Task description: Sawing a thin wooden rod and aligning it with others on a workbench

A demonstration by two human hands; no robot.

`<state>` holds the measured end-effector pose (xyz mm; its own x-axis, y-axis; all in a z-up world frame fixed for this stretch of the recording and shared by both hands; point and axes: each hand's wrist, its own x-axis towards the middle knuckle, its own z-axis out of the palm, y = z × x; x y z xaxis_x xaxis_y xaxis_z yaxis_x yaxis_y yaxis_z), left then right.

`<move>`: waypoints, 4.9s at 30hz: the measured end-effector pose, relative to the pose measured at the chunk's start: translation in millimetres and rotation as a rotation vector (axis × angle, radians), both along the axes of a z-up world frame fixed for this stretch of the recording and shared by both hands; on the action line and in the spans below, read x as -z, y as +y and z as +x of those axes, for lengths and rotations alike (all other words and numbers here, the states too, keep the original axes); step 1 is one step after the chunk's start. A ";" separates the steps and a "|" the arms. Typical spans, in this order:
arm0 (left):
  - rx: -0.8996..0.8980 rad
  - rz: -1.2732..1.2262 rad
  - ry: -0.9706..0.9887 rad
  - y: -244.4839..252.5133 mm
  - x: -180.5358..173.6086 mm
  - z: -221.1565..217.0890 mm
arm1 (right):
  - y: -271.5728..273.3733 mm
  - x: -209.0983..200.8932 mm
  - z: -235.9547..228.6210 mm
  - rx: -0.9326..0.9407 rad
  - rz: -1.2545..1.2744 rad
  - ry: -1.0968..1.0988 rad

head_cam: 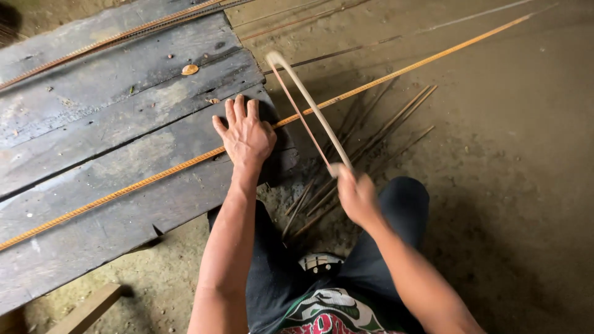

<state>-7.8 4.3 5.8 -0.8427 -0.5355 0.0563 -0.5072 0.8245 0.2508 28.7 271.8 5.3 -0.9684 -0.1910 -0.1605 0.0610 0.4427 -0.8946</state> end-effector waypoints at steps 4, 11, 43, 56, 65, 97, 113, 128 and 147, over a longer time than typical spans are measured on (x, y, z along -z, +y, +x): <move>0.005 -0.009 0.008 -2.1 -0.9 1.5 | -73.2 26.1 -73.1 -0.093 -0.161 0.222; 0.011 0.017 -0.003 -2.0 1.5 6.2 | 52.0 68.9 -4.9 -0.286 -0.010 -0.080; 0.002 -0.028 0.058 -0.2 0.3 3.6 | -11.7 4.6 -2.1 -0.004 -0.023 0.347; 0.041 -0.144 0.181 -2.6 14.9 6.4 | 83.4 49.2 56.0 -0.315 -0.336 -0.163; 0.034 -0.236 0.221 -5.9 28.7 3.9 | 122.6 61.2 86.1 -0.078 -0.187 0.052; 0.013 -0.259 0.345 -10.5 17.2 5.3 | 80.1 44.6 71.4 -0.111 -0.264 0.145; 0.038 -0.241 0.421 -9.4 26.1 7.1 | 102.2 50.6 84.2 -0.232 -0.451 0.092; 0.554 -0.073 0.442 -34.2 40.9 1.5 | 107.2 50.5 76.8 -0.124 -0.368 0.071; 0.387 0.047 -0.018 -27.9 14.6 -13.7 | 6.3 -7.5 4.9 -0.118 -0.030 0.175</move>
